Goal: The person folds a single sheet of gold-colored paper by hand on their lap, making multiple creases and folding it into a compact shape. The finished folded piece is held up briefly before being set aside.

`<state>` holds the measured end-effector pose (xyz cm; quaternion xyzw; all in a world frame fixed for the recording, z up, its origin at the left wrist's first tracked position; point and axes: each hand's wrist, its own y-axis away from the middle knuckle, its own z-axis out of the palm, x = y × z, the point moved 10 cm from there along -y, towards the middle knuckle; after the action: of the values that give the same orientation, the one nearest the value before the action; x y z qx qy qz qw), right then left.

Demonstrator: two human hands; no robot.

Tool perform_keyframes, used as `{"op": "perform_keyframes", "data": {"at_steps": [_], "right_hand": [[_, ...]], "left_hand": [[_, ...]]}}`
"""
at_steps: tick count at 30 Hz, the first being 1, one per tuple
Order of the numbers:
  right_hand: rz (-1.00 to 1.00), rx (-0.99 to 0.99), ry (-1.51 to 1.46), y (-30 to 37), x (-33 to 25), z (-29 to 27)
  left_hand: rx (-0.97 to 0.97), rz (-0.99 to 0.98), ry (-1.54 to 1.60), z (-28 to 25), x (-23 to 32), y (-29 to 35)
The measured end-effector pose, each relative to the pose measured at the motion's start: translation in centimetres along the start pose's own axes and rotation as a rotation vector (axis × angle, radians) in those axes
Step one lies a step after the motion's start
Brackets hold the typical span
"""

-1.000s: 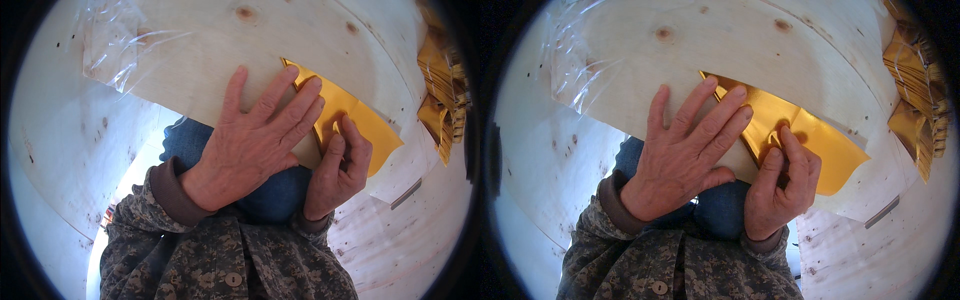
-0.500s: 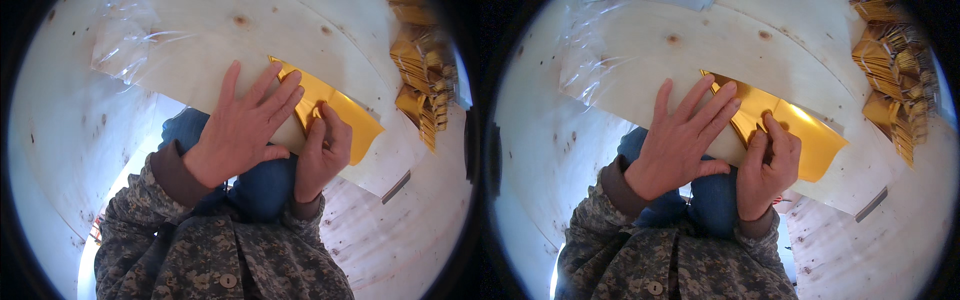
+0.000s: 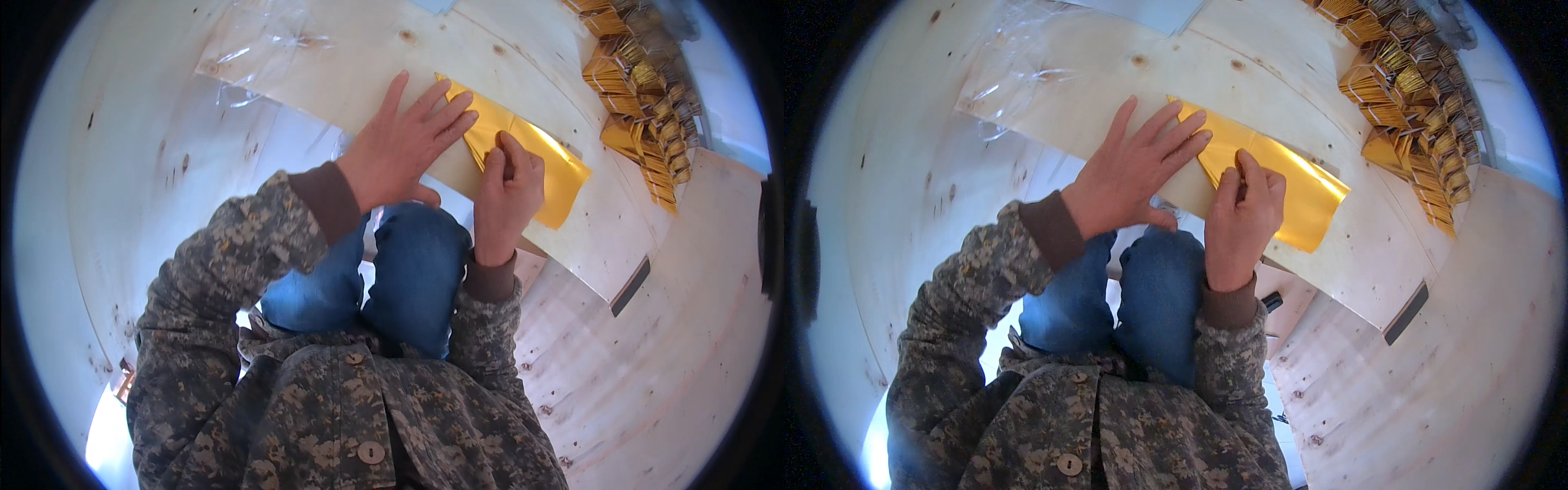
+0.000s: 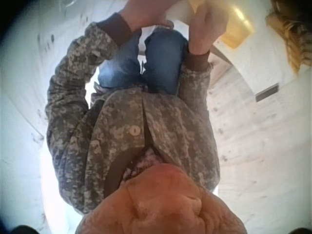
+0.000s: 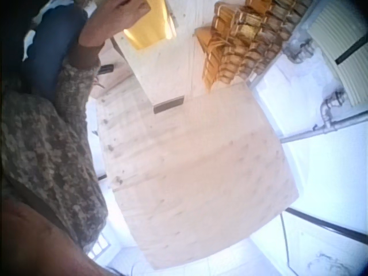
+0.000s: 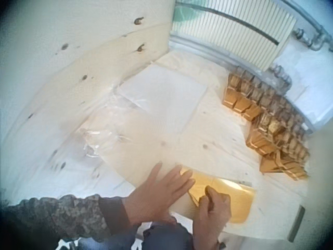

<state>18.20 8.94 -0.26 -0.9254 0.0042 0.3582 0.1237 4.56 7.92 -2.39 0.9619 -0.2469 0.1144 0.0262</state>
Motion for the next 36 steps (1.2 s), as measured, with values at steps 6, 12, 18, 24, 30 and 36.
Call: {"op": "perform_keyframes", "data": {"at_steps": [6, 12, 18, 24, 30, 36], "right_hand": [[-0.435, 0.009, 0.366, 2.2, -5.7, -0.9], [-0.411, -0.271, 0.452, 5.0, -5.2, 3.5], [-0.347, -0.245, 0.527, 5.9, -3.9, 4.3], [-0.318, -0.212, 0.501, 5.8, -4.1, 4.3], [-0.276, -0.213, 0.523, 5.4, -4.2, 4.4], [-0.299, -0.182, 0.544, 6.1, -3.7, 5.2]], "left_hand": [[0.02, 0.021, -0.116, 0.2, 0.2, 0.1], [0.086, 0.03, -0.089, 0.2, 0.1, 0.4], [0.13, 0.047, -0.077, 0.2, 0.0, 0.5], [0.151, 0.04, -0.029, 0.3, -0.3, 0.6], [0.179, 0.039, -0.072, 0.5, -0.2, 0.5], [0.24, 0.084, -0.071, 0.2, -0.4, 0.5]]}}
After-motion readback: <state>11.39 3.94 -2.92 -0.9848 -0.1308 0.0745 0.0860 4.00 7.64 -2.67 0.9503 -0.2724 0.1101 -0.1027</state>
